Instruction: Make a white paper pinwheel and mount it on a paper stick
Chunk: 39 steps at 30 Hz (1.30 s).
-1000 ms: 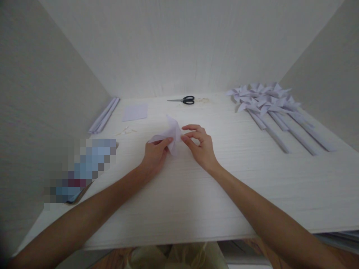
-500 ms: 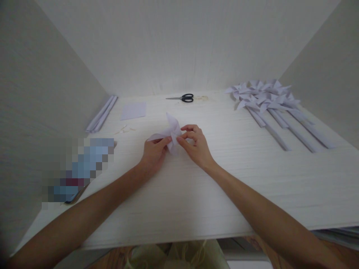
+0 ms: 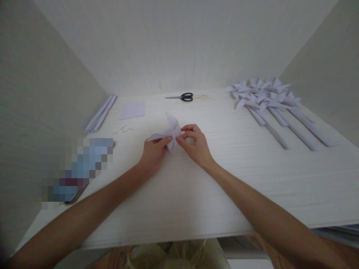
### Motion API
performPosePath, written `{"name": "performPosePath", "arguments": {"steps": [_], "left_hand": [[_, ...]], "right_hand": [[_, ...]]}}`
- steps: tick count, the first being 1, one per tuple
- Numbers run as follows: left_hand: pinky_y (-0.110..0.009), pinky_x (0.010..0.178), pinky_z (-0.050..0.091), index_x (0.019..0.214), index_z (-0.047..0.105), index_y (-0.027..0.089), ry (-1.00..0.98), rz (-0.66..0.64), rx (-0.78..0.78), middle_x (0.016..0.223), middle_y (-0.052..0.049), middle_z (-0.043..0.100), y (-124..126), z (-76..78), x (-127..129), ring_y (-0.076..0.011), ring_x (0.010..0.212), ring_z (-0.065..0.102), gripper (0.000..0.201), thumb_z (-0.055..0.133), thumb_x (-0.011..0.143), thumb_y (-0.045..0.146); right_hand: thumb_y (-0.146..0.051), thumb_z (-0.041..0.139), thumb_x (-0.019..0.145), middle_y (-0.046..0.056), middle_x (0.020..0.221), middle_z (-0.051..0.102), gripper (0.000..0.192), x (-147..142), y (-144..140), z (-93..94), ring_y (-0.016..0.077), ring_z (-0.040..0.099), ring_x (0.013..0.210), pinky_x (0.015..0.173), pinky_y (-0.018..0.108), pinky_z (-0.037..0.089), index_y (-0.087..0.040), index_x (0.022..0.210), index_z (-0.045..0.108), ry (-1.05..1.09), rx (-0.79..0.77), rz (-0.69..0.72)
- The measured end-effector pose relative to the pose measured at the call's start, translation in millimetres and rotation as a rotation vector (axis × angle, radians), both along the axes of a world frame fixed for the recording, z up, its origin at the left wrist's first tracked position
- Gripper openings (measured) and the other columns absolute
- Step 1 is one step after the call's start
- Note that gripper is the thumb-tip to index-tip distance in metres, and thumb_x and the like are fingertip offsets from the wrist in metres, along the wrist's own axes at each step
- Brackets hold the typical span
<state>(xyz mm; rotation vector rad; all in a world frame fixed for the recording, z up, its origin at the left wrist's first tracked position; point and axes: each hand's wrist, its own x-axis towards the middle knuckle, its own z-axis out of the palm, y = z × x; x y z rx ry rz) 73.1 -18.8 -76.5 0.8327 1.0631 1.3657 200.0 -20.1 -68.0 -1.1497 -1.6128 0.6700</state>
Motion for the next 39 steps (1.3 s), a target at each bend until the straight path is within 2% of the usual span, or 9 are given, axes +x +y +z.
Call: {"name": "performPosePath", "arguments": {"steps": [6, 24, 31, 34, 39], "left_hand": [[-0.027, 0.062, 0.044, 0.062, 0.064, 0.015, -0.003, 0.005, 0.004, 0.065, -0.002, 0.063, 0.7, -0.6, -0.2, -0.0117, 0.058, 0.055, 0.012, 0.067, 0.051, 0.02], [-0.027, 0.065, 0.045, 0.061, 0.065, 0.016, -0.013, -0.02, 0.007, 0.065, 0.0, 0.063, 0.8, -0.3, -1.0, -0.0106, 0.058, 0.055, 0.01, 0.067, 0.052, 0.019], [-0.027, 0.064, 0.044, 0.06, 0.065, 0.016, -0.027, -0.002, -0.003, 0.063, 0.0, 0.063, 1.1, 1.4, -0.4, -0.01, 0.057, 0.054, 0.01, 0.067, 0.05, 0.017], [-0.027, 0.063, 0.044, 0.06, 0.065, 0.015, -0.019, -0.014, 0.004, 0.062, 0.0, 0.062, 1.2, 0.8, -1.1, -0.0103, 0.057, 0.054, 0.009, 0.066, 0.051, 0.017], [-0.027, 0.063, 0.044, 0.061, 0.064, 0.015, -0.003, -0.013, 0.011, 0.064, -0.001, 0.063, 0.6, 0.3, -1.3, -0.0106, 0.058, 0.055, 0.009, 0.066, 0.052, 0.019]], "right_hand": [[-0.02, 0.059, 0.068, 0.003, 0.085, 0.053, 0.011, 1.6, 1.0, -0.2, 0.0162, 0.052, 0.086, 0.081, 0.034, 0.038, -0.019, 0.057, 0.06, 0.054, -0.012, -0.013], [-0.023, 0.059, 0.069, 0.003, 0.085, 0.052, 0.015, -0.3, 0.9, 0.7, 0.0162, 0.05, 0.086, 0.082, 0.033, 0.036, -0.018, 0.055, 0.058, 0.004, -0.011, 0.0], [-0.023, 0.058, 0.07, 0.003, 0.09, 0.052, 0.015, 3.4, 4.2, -2.2, 0.0164, 0.05, 0.091, 0.085, 0.035, 0.034, -0.02, 0.055, 0.059, 0.156, -0.058, 0.077], [-0.023, 0.06, 0.068, 0.003, 0.092, 0.051, 0.013, 3.4, 5.0, -2.3, 0.0172, 0.049, 0.092, 0.086, 0.036, 0.034, -0.02, 0.056, 0.06, 0.128, -0.076, 0.091], [-0.022, 0.06, 0.068, 0.004, 0.089, 0.052, 0.013, 0.6, 4.0, -1.1, 0.0176, 0.049, 0.09, 0.085, 0.037, 0.034, -0.02, 0.056, 0.06, 0.046, -0.051, 0.034]]}}
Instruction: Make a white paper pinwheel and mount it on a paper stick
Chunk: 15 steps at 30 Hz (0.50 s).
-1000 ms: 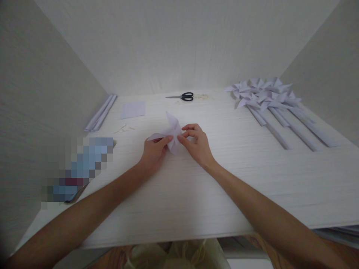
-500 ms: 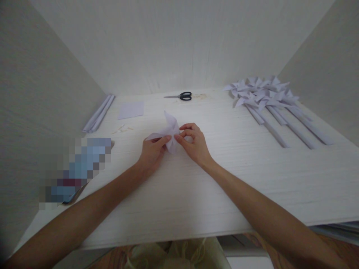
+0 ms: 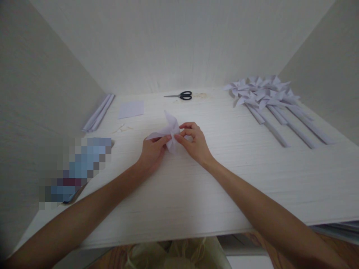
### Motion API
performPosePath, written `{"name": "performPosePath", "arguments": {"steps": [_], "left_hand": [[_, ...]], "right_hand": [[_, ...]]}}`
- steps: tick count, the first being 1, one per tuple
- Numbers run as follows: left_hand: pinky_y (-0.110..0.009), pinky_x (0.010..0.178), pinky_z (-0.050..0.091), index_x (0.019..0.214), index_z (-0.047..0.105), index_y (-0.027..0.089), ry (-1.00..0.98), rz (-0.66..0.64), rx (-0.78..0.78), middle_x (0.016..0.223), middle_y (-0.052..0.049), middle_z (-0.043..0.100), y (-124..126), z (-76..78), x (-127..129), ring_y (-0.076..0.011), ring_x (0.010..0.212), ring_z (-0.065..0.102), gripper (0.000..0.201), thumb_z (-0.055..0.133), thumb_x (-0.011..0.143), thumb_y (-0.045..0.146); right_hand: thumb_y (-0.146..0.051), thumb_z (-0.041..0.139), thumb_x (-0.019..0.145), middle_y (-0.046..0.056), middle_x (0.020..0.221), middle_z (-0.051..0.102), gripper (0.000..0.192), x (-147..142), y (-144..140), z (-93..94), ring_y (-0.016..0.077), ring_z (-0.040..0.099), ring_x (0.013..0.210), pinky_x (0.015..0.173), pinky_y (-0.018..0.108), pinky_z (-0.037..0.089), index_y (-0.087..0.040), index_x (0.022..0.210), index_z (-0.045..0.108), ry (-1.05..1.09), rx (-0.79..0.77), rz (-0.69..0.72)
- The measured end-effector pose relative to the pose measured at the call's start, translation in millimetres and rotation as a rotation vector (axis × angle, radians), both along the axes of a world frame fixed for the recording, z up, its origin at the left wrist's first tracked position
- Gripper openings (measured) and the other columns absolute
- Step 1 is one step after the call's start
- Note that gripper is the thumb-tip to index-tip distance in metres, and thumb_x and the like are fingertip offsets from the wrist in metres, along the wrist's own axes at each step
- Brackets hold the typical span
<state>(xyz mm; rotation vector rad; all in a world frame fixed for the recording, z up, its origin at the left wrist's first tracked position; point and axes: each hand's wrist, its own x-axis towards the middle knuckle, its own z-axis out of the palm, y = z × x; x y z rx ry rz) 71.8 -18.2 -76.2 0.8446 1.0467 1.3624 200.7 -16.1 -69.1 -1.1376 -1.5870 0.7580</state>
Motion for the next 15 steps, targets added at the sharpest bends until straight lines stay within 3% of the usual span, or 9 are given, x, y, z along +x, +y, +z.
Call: {"name": "performPosePath", "arguments": {"steps": [15], "left_hand": [[-0.027, 0.065, 0.045, 0.061, 0.065, 0.015, -0.01, 0.002, -0.001, 0.066, -0.001, 0.064, 1.3, -1.5, 0.5, -0.0105, 0.058, 0.055, 0.011, 0.067, 0.051, 0.019]], "right_hand": [[-0.021, 0.06, 0.068, 0.003, 0.086, 0.052, 0.012, -1.2, -1.1, 0.3, 0.0163, 0.051, 0.086, 0.082, 0.035, 0.037, -0.019, 0.056, 0.059, -0.061, 0.043, -0.041]]}}
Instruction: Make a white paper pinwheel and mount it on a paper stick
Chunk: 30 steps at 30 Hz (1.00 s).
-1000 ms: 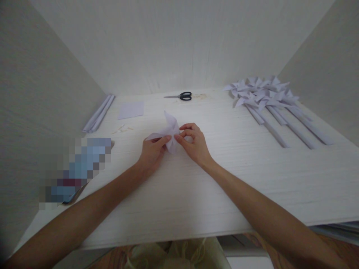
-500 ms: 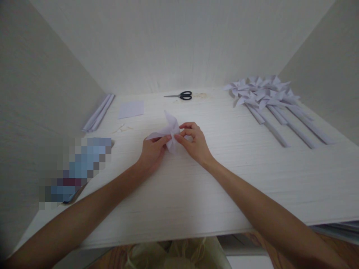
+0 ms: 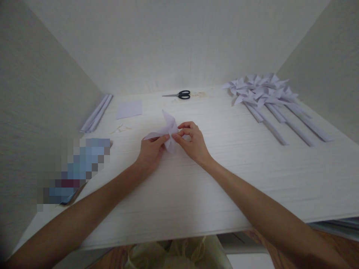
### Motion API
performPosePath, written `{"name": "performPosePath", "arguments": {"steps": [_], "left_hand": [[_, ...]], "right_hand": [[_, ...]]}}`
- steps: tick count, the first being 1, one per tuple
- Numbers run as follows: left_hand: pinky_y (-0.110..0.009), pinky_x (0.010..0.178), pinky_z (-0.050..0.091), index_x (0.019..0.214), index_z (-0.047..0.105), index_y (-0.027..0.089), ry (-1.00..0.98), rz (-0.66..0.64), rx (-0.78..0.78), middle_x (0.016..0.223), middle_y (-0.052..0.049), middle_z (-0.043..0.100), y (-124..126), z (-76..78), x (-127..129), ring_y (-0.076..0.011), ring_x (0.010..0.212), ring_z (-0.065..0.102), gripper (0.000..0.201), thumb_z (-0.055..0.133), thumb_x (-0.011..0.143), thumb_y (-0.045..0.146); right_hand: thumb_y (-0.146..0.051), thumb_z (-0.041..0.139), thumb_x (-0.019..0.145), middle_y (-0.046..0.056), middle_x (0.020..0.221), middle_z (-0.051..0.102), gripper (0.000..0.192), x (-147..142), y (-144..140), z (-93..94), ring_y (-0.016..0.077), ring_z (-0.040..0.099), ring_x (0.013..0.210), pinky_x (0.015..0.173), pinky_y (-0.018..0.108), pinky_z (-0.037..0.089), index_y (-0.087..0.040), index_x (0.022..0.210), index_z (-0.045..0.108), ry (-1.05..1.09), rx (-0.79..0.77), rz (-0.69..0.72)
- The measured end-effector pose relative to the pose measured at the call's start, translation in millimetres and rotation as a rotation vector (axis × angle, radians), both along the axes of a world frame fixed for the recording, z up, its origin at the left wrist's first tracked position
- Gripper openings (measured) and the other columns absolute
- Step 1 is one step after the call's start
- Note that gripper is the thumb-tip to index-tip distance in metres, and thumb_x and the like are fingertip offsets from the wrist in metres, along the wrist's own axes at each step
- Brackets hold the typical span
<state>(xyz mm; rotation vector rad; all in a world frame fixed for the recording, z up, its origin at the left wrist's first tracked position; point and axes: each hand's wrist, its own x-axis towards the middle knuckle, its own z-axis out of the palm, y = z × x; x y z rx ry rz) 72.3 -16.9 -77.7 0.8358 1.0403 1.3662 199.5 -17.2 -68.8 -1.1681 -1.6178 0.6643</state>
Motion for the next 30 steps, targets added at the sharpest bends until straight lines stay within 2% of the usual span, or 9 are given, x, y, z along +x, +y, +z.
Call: {"name": "performPosePath", "arguments": {"steps": [13, 30], "left_hand": [[-0.028, 0.067, 0.045, 0.061, 0.064, 0.015, -0.027, 0.001, -0.01, 0.065, -0.001, 0.064, -1, 1.6, 2, -0.0114, 0.061, 0.057, 0.01, 0.067, 0.051, 0.017], [-0.025, 0.062, 0.045, 0.059, 0.065, 0.015, 0.035, 0.004, -0.004, 0.062, -0.001, 0.063, -1, 1.4, 0, -0.011, 0.06, 0.056, 0.007, 0.066, 0.052, 0.019]], "right_hand": [[-0.02, 0.058, 0.069, 0.004, 0.085, 0.053, 0.015, -3, -4, 1.7, 0.0172, 0.05, 0.085, 0.079, 0.035, 0.039, -0.019, 0.054, 0.055, -0.073, 0.077, -0.056], [-0.017, 0.059, 0.065, 0.004, 0.086, 0.053, 0.015, -7, -10, 6.5, 0.0196, 0.049, 0.084, 0.074, 0.038, 0.039, -0.02, 0.053, 0.052, -0.184, 0.175, -0.156]]}}
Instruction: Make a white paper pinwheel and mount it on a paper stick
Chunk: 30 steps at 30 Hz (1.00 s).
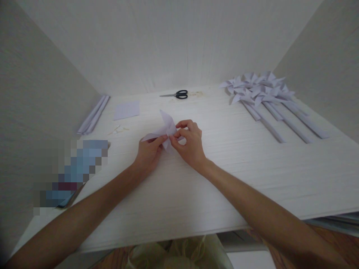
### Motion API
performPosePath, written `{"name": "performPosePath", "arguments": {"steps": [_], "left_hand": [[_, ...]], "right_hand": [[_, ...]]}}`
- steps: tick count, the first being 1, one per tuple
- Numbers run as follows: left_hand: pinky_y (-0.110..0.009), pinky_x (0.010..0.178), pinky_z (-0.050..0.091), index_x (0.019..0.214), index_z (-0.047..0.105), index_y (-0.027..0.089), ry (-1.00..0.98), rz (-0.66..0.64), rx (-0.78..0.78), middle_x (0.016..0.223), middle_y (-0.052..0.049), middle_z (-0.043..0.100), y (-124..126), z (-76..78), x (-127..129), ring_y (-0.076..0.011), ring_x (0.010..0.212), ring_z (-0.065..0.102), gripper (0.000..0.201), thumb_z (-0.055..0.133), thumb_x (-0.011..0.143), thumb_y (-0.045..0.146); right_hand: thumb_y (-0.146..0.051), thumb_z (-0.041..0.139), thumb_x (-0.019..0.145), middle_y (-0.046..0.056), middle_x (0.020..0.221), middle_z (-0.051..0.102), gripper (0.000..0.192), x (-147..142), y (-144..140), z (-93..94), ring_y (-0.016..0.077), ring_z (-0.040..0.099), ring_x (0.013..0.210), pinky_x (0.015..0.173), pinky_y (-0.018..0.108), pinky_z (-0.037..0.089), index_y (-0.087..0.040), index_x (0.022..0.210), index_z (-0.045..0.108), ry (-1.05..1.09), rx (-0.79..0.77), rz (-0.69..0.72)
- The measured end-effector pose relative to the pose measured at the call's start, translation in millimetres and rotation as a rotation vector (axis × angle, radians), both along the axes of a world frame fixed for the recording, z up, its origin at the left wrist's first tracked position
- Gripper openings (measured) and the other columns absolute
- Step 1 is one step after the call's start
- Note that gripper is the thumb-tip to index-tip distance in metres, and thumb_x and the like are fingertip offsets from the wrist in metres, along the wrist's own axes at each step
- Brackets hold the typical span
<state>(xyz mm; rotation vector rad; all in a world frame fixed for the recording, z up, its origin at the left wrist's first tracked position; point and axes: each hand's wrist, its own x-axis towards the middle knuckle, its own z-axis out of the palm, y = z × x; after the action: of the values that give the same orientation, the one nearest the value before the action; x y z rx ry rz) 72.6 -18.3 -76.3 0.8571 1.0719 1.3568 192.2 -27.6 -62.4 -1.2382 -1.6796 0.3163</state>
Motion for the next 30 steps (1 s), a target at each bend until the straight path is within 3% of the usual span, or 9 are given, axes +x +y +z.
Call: {"name": "performPosePath", "arguments": {"steps": [22, 30], "left_hand": [[-0.028, 0.068, 0.045, 0.061, 0.064, 0.015, -0.045, 0.0, -0.003, 0.067, -0.001, 0.064, -0.3, 2.5, 0.4, -0.0117, 0.062, 0.057, 0.01, 0.067, 0.052, 0.018], [-0.028, 0.068, 0.045, 0.061, 0.064, 0.015, -0.04, -0.029, 0.029, 0.066, -0.001, 0.064, 0.5, -0.8, 0.8, -0.0118, 0.061, 0.057, 0.009, 0.066, 0.054, 0.018]], "right_hand": [[-0.016, 0.055, 0.071, 0.002, 0.084, 0.051, 0.013, 8.1, 6.9, -2.6, 0.0158, 0.05, 0.085, 0.081, 0.034, 0.038, -0.019, 0.058, 0.054, 0.2, -0.109, 0.156], [-0.016, 0.057, 0.07, 0.003, 0.086, 0.049, 0.011, 4.8, 5.3, -3.2, 0.0156, 0.05, 0.086, 0.08, 0.034, 0.039, -0.019, 0.06, 0.056, 0.16, -0.088, 0.165]]}}
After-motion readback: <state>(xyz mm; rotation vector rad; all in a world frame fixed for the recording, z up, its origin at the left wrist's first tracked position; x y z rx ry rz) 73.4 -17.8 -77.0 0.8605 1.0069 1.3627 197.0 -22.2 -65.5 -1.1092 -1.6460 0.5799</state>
